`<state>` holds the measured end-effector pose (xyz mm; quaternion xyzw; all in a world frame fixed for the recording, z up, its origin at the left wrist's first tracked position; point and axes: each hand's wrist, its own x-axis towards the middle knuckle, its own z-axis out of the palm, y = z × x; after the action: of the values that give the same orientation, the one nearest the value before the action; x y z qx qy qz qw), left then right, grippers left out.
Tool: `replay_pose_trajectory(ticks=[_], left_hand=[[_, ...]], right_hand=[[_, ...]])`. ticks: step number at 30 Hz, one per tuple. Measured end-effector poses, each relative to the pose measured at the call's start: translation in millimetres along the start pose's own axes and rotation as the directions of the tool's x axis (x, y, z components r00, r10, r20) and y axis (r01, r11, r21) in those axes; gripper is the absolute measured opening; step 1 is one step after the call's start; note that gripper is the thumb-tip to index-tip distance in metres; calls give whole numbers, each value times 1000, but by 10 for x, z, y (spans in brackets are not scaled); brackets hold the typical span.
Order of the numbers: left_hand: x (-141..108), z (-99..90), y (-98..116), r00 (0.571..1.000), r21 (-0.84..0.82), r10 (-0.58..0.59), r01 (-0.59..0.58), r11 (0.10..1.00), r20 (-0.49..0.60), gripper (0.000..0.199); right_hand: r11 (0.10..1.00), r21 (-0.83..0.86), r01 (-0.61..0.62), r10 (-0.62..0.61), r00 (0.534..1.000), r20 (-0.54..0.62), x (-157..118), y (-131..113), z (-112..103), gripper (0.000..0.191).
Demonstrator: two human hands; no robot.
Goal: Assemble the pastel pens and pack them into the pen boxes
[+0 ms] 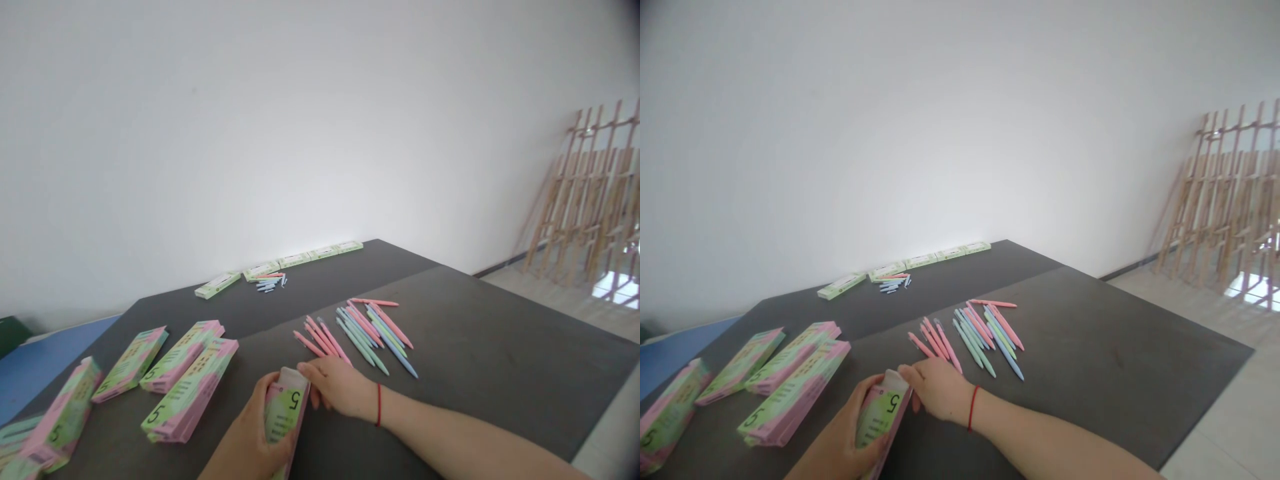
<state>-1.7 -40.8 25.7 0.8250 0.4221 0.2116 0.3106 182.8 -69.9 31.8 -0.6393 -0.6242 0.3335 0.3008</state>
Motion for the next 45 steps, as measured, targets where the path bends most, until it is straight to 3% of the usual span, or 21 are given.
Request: replay_pose_trajectory(ticks=[3, 6, 13, 16, 19, 22, 26, 29, 33, 39, 42, 45], left_hand=[[33, -52, 7, 993, 91, -98, 91, 992, 72, 60], [26, -79, 26, 982, 202, -168, 148, 968, 83, 64], [-45, -87, 15, 992, 253, -105, 84, 964, 74, 64], [-33, -113, -38, 1000, 250, -16, 19, 968, -12, 63], [11, -149, -56, 986, 168, 79, -53, 984, -149, 50], [65, -200, -16, 970, -113, 59, -88, 990, -234, 41], [114, -312, 68, 960, -521, -33, -121, 845, -277, 47], [106, -384, 116, 966, -607, -63, -105, 787, -249, 44], [73, -390, 126, 970, -616, -27, -133, 776, -243, 38], [73, -313, 48, 964, -627, -25, -152, 764, -264, 36], [64, -287, 29, 966, -622, -27, -145, 769, -258, 34], [35, -296, 36, 964, -622, 4, -175, 763, -267, 32]], right_hand=[[968, -245, -54, 8, 983, -185, -21, 12, -346, 28], [892, -417, -172, 55, 959, -279, -47, 104, -552, 17], [754, -606, -253, 86, 953, -291, -129, 247, -397, 17], [752, -612, -247, 61, 949, -308, -133, 240, -422, 17], [781, -596, -185, -1, 955, -297, -178, 185, -467, 15], [837, -548, 6, -165, 956, -241, -260, 83, -401, 9], [831, -484, 274, -377, 917, -128, -366, -27, -192, 7], [809, -469, 355, -427, 903, -53, -415, -48, -87, 8], [814, -448, 369, -414, 910, -4, -439, -21, -71, 8], [843, -378, 382, -421, 907, -20, -429, 13, -155, 8], [919, -176, 353, -361, 933, -15, -405, 25, -202, 11], [963, 110, 246, -255, 964, 71, -369, 42, -242, 18]])
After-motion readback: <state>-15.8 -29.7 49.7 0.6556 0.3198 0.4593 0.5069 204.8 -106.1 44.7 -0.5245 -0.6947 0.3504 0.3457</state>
